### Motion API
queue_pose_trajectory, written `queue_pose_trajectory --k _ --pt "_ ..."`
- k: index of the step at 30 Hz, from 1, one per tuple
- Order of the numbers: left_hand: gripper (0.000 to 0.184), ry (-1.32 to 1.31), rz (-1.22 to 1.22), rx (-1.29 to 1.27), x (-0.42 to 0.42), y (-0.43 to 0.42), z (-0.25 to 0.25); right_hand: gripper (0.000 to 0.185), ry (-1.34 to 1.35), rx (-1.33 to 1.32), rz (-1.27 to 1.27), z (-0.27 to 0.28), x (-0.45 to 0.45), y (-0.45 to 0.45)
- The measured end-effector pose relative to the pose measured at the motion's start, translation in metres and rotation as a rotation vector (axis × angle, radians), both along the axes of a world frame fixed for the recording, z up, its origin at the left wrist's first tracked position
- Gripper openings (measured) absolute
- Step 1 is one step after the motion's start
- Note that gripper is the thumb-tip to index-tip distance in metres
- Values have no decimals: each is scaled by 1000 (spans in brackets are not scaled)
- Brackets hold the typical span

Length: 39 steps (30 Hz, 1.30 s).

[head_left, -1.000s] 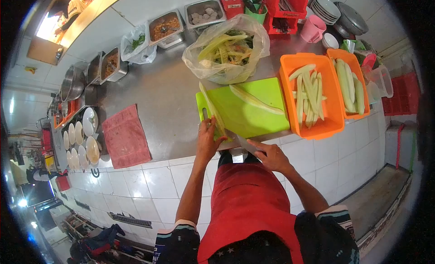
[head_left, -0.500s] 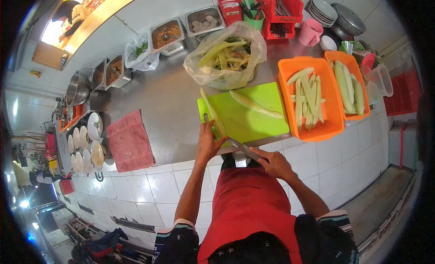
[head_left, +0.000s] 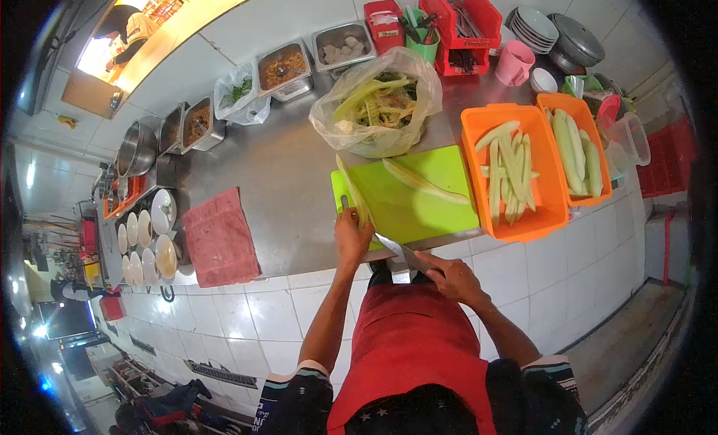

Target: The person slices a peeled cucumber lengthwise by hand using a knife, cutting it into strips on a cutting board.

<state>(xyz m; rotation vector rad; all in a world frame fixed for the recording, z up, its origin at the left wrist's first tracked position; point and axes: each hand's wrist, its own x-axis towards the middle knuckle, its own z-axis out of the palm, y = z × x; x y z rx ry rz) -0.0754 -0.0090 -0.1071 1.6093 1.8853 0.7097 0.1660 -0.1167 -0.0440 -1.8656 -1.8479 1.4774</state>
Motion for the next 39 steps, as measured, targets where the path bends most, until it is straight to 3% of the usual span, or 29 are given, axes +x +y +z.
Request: queue_pose_trajectory --k 4,6,10,14,16,20,22,26,29,31,34,36,37,39 --pt "26 -140 49 -44 -16 1 1 52 16 28 -5 -4 0 -2" --pt "17 -366 109 -147 -21 1 14 52 10 18 -3 -4 0 -2" --pt "16 -439 107 -108 -49 16 32 53 10 30 7 -7 1 -2" --pt "15 -464 136 -41 -58 32 97 52 9 29 4 -3 1 -1" --pt "14 -342 56 112 -56 36 147 51 23 -17 -9 7 0 2" --pt "13 -186 52 160 -35 49 255 50 16 122 -4 6 0 -3" --pt "13 -158 -77 350 -26 66 282 50 -42 129 25 16 -3 -2" --pt "13 -27 -131 469 -3 110 308 49 -126 209 68 42 2 -9" --pt "12 -2 -162 488 11 158 292 47 -94 280 112 60 13 -14" --pt "14 -252 -338 556 17 188 249 45 -28 246 61 73 22 -17" --pt "18 -265 -268 671 17 176 183 43 99 241 -38 96 34 -20" --pt "18 -123 -341 494 -1 142 125 45 110 281 -80 95 49 -24" --pt "19 -50 -496 353 -10 116 97 45 109 273 -84 95 56 -26" --pt "23 116 -880 244 -27 71 34 47 192 41 -331 100 65 -26"
